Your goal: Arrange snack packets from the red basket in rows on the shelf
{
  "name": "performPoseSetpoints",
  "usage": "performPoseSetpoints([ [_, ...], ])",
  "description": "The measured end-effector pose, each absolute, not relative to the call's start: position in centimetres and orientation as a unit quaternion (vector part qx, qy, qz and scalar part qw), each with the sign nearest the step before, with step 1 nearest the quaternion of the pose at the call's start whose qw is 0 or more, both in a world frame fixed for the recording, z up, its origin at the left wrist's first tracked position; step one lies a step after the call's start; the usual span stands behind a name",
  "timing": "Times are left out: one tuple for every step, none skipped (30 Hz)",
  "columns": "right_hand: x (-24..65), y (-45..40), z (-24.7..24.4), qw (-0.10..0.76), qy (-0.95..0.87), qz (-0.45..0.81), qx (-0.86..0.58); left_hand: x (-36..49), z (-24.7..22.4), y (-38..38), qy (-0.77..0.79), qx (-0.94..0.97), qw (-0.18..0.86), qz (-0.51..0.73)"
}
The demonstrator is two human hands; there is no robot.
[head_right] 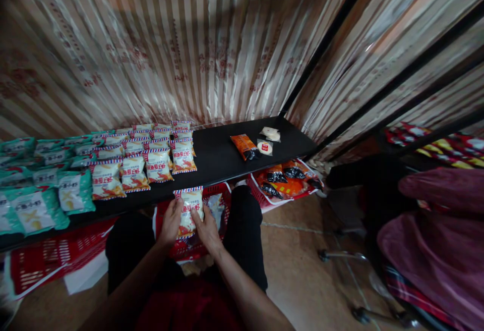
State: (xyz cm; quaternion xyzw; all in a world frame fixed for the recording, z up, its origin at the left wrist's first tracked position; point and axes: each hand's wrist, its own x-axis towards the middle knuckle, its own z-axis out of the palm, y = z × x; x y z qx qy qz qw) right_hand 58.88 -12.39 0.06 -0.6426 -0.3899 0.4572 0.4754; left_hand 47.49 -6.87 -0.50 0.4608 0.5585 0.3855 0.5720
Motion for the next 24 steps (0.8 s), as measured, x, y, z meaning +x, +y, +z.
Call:
performPoseSetpoints([
  [59.0,-12.3,-0.2,0.478,-0.389,0.453,-0.644,47.4,-0.4,-6.9,0.558,0.463,0.571,0.384],
  [59.1,-12.2,-0.4,0.479,-0.389,0.448,-0.647,47.4,-0.3,-7.0,0.558,0.466,0.570,0.384],
  [59.2,-12.1,-0.6,0.478,-0.388,0.441,-0.653,47.4,-0.3,-7.1,0.557,0.467,0.569,0.386],
  [59.3,-11.9,-0.8,0.477,-0.385,0.433,-0.661,47.3,-0.3,-7.2,0.553,0.466,0.570,0.389],
  [59.4,-11.8,-1.0,0.477,-0.382,0.425,-0.668,47.3,-0.3,-7.4,0.546,0.462,0.578,0.393],
  [59.6,-11.7,-1.1,0.477,-0.381,0.418,-0.673,47.3,-0.4,-7.6,0.535,0.455,0.591,0.396],
  [59.7,-11.6,-1.2,0.479,-0.379,0.411,-0.677,47.3,-0.6,-7.8,0.522,0.446,0.609,0.397],
  [59.8,-11.5,-1.2,0.483,-0.377,0.406,-0.678,47.4,-0.8,-8.0,0.507,0.435,0.628,0.399],
  [59.9,-11.3,-1.2,0.488,-0.374,0.402,-0.679,47.4,-1.0,-8.1,0.492,0.426,0.645,0.401],
  [60.1,-11.2,-1.2,0.493,-0.373,0.398,-0.678,47.5,-1.2,-8.3,0.478,0.419,0.658,0.403],
  [60.2,-11.2,-1.2,0.498,-0.372,0.395,-0.677,47.5,-1.3,-8.5,0.467,0.415,0.668,0.405],
  [60.3,-11.1,-1.1,0.503,-0.371,0.391,-0.676,47.6,-1.4,-8.6,0.459,0.413,0.674,0.406],
  [60.3,-11.0,-1.1,0.506,-0.371,0.389,-0.675,47.7,-1.5,-8.7,0.454,0.413,0.678,0.405],
  [60.4,-11.0,-1.0,0.509,-0.371,0.387,-0.673,47.8,-1.5,-8.7,0.450,0.414,0.681,0.404],
  [60.4,-11.0,-0.9,0.510,-0.372,0.388,-0.671,47.9,-1.6,-8.7,0.448,0.416,0.681,0.404],
  [60.5,-11.0,-0.8,0.511,-0.374,0.390,-0.669,47.9,-1.6,-8.7,0.446,0.420,0.679,0.405],
  [60.5,-11.0,-0.7,0.511,-0.376,0.392,-0.666,48.0,-1.7,-8.7,0.445,0.425,0.675,0.406],
  [60.5,-11.0,-0.5,0.509,-0.379,0.395,-0.664,48.0,-1.8,-8.6,0.445,0.432,0.670,0.408],
  [60.5,-11.1,-0.2,0.507,-0.383,0.399,-0.662,48.1,-1.9,-8.6,0.446,0.439,0.663,0.411],
  [60.5,-11.2,0.0,0.506,-0.386,0.402,-0.658,48.1,-2.1,-8.5,0.447,0.447,0.656,0.412],
  [60.5,-11.3,0.3,0.508,-0.389,0.403,-0.655,48.0,-2.3,-8.4,0.451,0.456,0.648,0.412],
  [60.5,-11.4,0.6,0.510,-0.390,0.404,-0.652,48.0,-2.5,-8.4,0.456,0.465,0.638,0.411],
  [60.6,-11.5,0.8,0.513,-0.388,0.406,-0.649,47.9,-2.7,-8.3,0.462,0.472,0.629,0.410],
  [60.6,-11.5,0.9,0.515,-0.384,0.412,-0.647,47.8,-2.9,-8.1,0.468,0.478,0.620,0.409],
])
